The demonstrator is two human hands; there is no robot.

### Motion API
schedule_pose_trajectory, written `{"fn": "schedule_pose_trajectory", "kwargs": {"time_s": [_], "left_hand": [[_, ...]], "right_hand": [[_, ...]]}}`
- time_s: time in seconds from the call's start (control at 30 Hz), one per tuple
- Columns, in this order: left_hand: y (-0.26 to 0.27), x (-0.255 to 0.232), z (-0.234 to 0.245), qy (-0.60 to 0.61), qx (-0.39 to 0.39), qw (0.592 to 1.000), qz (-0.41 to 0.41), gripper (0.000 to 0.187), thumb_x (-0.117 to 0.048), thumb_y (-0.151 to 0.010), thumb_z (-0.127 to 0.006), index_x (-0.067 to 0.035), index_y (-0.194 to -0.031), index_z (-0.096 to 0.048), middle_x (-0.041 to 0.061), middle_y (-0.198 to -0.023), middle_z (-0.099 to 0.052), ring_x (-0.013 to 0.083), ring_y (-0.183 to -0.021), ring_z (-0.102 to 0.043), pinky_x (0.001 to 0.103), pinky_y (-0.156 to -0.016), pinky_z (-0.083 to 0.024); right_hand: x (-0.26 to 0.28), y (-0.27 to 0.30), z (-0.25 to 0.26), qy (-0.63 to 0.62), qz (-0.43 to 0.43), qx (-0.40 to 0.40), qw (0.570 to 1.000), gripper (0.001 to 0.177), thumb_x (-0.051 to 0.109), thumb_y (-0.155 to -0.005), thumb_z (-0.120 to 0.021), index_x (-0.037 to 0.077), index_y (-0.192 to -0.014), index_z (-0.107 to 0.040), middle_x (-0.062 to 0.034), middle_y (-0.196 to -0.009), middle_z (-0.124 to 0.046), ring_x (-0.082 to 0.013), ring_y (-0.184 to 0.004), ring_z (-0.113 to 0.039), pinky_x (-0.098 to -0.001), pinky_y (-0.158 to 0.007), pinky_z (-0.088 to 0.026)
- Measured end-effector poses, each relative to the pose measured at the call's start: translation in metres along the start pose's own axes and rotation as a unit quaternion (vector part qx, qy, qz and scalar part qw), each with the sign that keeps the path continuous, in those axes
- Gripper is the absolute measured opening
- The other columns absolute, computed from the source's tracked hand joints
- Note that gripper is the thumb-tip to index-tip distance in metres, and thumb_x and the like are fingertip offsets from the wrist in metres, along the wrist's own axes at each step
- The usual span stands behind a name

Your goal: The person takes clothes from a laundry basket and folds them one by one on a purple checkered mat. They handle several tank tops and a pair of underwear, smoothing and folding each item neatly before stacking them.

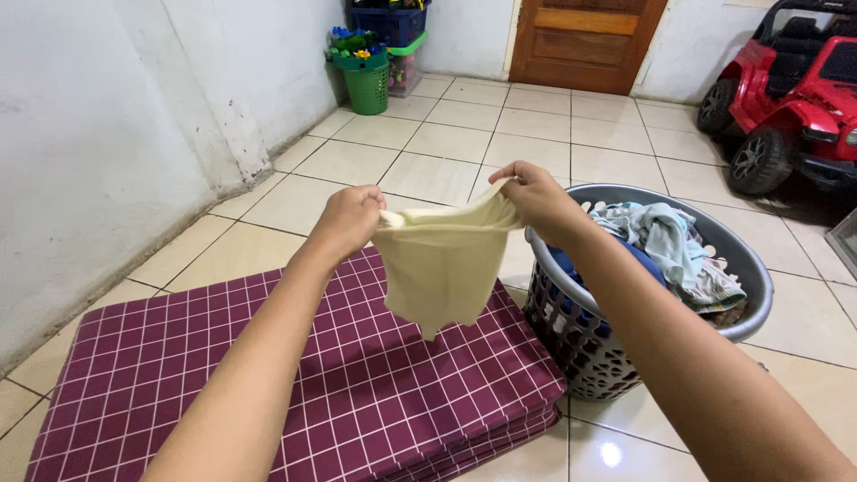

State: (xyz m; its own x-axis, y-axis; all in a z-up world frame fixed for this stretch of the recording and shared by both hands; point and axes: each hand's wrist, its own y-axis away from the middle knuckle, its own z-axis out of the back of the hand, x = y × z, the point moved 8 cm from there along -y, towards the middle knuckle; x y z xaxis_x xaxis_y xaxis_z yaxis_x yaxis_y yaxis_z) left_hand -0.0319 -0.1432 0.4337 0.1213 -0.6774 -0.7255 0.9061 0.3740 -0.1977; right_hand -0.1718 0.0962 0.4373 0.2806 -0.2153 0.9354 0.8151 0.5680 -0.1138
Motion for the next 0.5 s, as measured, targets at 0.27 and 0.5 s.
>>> {"fn": "schedule_pose_trajectory", "kwargs": {"time_s": [0.27,0.5], "left_hand": [[-0.001,0.009,0.010,-0.140,0.032,0.990,0.020,0.057,-0.060,-0.076,-0.082,-0.007,-0.092,-0.071,0.018,-0.096,-0.074,0.0284,-0.092,-0.072,0.040,-0.083,-0.056],[-0.009,0.073,0.049,-0.239,0.183,0.943,0.144,0.033,-0.031,-0.081,-0.080,-0.011,-0.106,-0.075,0.018,-0.082,-0.076,0.0259,-0.065,-0.070,0.040,-0.057,-0.056]], "right_hand": [[0.032,-0.003,0.011,0.235,0.016,0.079,0.969,0.027,0.014,-0.090,-0.068,0.005,-0.115,-0.072,-0.0117,-0.088,-0.066,-0.0169,-0.073,-0.060,-0.0310,-0.065,-0.049],[0.013,-0.017,0.047,0.377,-0.013,0.076,0.923,0.019,0.017,-0.086,-0.075,0.005,-0.100,-0.078,-0.0058,-0.075,-0.072,-0.0163,-0.068,-0.064,-0.0326,-0.060,-0.049]]}}
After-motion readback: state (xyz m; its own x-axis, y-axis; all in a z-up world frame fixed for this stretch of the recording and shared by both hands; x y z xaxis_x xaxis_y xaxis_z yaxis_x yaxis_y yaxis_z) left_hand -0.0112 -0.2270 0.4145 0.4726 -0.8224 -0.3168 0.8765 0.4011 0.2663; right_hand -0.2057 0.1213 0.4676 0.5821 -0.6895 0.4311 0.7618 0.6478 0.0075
